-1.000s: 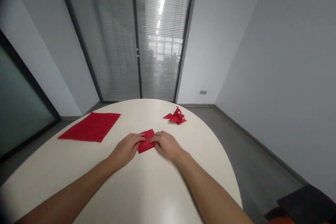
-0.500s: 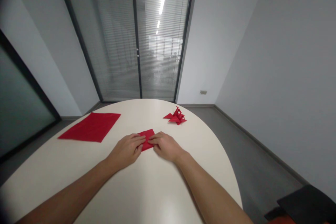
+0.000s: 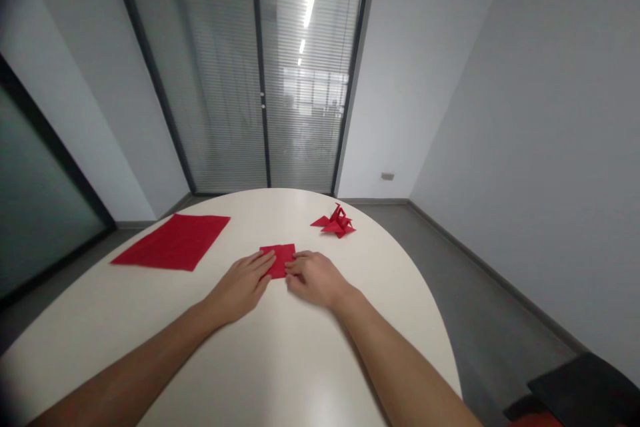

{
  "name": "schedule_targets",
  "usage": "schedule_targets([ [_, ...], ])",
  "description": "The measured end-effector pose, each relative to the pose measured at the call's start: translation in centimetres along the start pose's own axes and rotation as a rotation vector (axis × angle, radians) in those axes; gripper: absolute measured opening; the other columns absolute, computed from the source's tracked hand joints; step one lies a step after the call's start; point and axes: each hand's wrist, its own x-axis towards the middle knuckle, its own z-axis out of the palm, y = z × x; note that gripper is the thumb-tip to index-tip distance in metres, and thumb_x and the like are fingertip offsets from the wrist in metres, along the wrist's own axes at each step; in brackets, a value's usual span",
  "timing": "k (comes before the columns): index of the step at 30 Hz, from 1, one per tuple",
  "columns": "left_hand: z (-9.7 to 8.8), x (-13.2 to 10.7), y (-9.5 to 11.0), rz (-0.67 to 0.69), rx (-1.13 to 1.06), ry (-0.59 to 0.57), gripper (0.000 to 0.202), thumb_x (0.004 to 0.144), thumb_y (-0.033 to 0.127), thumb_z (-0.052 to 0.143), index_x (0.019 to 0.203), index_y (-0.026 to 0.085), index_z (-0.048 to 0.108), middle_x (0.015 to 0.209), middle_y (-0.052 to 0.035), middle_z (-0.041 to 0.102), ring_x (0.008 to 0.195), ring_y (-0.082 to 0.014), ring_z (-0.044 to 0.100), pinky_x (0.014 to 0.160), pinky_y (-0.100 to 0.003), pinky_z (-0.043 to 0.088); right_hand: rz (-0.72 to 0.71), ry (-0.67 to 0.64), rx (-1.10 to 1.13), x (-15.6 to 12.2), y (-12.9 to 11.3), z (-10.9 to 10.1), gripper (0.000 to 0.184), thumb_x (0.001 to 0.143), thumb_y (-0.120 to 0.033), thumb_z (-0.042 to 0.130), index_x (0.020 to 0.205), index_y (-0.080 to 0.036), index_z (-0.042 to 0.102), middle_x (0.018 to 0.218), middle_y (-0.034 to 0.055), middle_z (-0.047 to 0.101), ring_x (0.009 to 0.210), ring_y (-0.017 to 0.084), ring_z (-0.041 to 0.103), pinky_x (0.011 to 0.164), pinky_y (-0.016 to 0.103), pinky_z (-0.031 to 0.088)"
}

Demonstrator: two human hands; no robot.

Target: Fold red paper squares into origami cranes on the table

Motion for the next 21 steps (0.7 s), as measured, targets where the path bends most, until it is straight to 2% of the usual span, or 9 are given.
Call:
schedule_targets([
  [4, 0.3, 0.0, -0.3, -0.004, -0.015, -0.005, 0.045, 0.099, 0.023, 0.040, 0.140, 0.017, 0.055, 0.148, -0.0083, 0.053, 0.137, -0.0281, 0.046, 0.112, -0.049, 0.037, 0.022, -0.007, -0.010, 0.0, -0.1, -0.4, 0.022, 0.092, -0.021, 0.053, 0.087, -0.020, 0.074, 0.094, 0.0064, 0.077, 0.104, 0.023, 0.067, 0.094, 0.034, 0.047],
  [8, 0.1, 0.0, -0.5, 0.030, -0.038, 0.001, 0.048, 0.093, 0.014, 0.042, 0.139, 0.015, 0.056, 0.150, -0.0106, 0.050, 0.137, -0.0273, 0.044, 0.114, -0.046, 0.036, 0.030, -0.020, 0.000, 0.0, -0.3, -0.5, 0.024, 0.093, -0.023, 0.052, 0.081, -0.020, 0.073, 0.086, 0.0060, 0.077, 0.100, 0.023, 0.068, 0.091, 0.032, 0.047],
  [12, -0.3, 0.0, -0.3, 0.037, -0.054, 0.015, 0.049, 0.087, 0.008, 0.043, 0.133, 0.015, 0.061, 0.137, -0.0118, 0.059, 0.125, -0.0266, 0.050, 0.108, -0.044, 0.042, 0.013, -0.044, 0.033, -0.1, -0.3, -0.4, 0.022, 0.093, -0.024, 0.054, 0.085, -0.020, 0.074, 0.088, 0.0063, 0.077, 0.093, 0.021, 0.069, 0.086, 0.030, 0.048],
  [17, -0.8, 0.1, 0.2, 0.032, -0.015, 0.026, 0.045, 0.088, 0.007, 0.043, 0.126, 0.016, 0.066, 0.126, -0.0114, 0.066, 0.114, -0.0272, 0.056, 0.103, -0.045, 0.045, 0.006, -0.050, 0.066, -0.4, -0.2, -0.2, 0.021, 0.092, -0.026, 0.055, 0.084, -0.021, 0.074, 0.088, 0.0044, 0.076, 0.088, 0.020, 0.069, 0.080, 0.028, 0.048],
  [21, -1.2, 0.1, 1.0, 0.023, 0.039, 0.035, 0.038, 0.094, 0.014, 0.043, 0.124, 0.016, 0.067, 0.123, -0.0117, 0.069, 0.113, -0.0300, 0.057, 0.097, -0.048, 0.046, 0.034, -0.062, 0.068, -0.5, -0.1, -0.3, 0.024, 0.091, -0.028, 0.055, 0.076, -0.021, 0.073, 0.083, 0.0050, 0.076, 0.085, 0.021, 0.069, 0.073, 0.028, 0.047],
])
